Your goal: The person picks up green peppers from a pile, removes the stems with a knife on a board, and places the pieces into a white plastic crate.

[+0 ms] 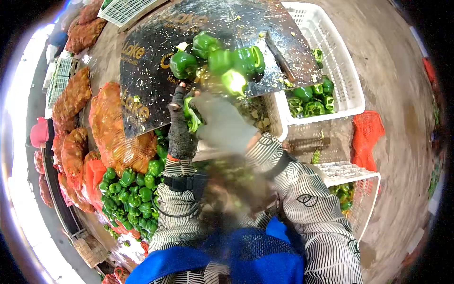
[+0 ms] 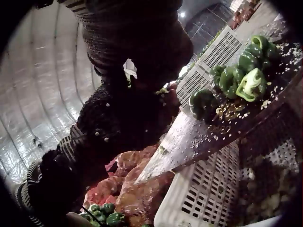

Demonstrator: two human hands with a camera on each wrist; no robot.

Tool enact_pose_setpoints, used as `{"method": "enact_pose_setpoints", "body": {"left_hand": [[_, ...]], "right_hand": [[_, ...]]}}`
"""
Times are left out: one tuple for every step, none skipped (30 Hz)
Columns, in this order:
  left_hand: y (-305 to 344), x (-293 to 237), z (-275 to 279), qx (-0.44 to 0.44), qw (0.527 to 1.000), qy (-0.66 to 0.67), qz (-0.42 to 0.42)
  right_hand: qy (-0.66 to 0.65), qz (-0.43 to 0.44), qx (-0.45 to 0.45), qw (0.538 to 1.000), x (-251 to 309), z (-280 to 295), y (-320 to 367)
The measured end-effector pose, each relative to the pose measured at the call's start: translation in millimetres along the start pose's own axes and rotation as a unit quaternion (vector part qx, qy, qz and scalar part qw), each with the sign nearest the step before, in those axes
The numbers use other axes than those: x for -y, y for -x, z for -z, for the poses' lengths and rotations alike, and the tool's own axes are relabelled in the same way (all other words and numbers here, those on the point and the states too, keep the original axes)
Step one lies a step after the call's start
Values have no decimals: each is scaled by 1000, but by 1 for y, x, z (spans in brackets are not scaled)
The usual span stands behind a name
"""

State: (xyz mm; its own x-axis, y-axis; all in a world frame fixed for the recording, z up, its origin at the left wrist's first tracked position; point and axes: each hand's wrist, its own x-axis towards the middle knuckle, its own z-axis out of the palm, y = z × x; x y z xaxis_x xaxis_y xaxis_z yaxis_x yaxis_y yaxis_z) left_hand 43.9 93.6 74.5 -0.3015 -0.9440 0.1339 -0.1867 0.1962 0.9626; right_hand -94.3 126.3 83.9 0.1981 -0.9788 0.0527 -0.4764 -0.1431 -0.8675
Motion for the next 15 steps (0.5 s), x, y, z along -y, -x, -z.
{"method": "enact_pose_setpoints", "body": {"left_hand": [[10,-20,0,27,977,121,171],[10,-10,1,31,977,123,171],[10,9,5,71,988,83,112],[9,19,7,109,992,42,52],[14,12,8,145,976,156,53],[13,8,9,148,975,157,54],[12,5,13,168,964,180,95],[13,5,15,188,951,203,136],[15,12,15,171,950,225,136],[14,12,16,168,950,224,138],[13,13,18,160,961,188,124],[13,14,19,151,971,152,109],[11,21,19,160,984,67,42],[11,27,21,159,984,68,47],[10,33,23,174,980,83,50]], "right_hand": [[13,-9,15,1000,-4,-3,0],[27,-19,29,999,-9,-4,1],[52,49,16,997,-11,-5,4],[54,45,12,997,-13,-7,6],[41,49,20,998,-15,-12,7],[28,54,28,998,-15,-15,9],[21,70,-21,997,-11,-15,14],[19,68,-20,997,-12,-19,13],[17,62,8,998,-14,-25,9],[14,57,37,998,-11,-28,5],[11,56,41,998,-10,-26,5],[-35,54,55,996,-9,-20,6],[-80,51,69,993,-5,-14,7],[-83,48,73,993,-3,-12,9],[-136,13,81,987,-2,-10,10]]}}
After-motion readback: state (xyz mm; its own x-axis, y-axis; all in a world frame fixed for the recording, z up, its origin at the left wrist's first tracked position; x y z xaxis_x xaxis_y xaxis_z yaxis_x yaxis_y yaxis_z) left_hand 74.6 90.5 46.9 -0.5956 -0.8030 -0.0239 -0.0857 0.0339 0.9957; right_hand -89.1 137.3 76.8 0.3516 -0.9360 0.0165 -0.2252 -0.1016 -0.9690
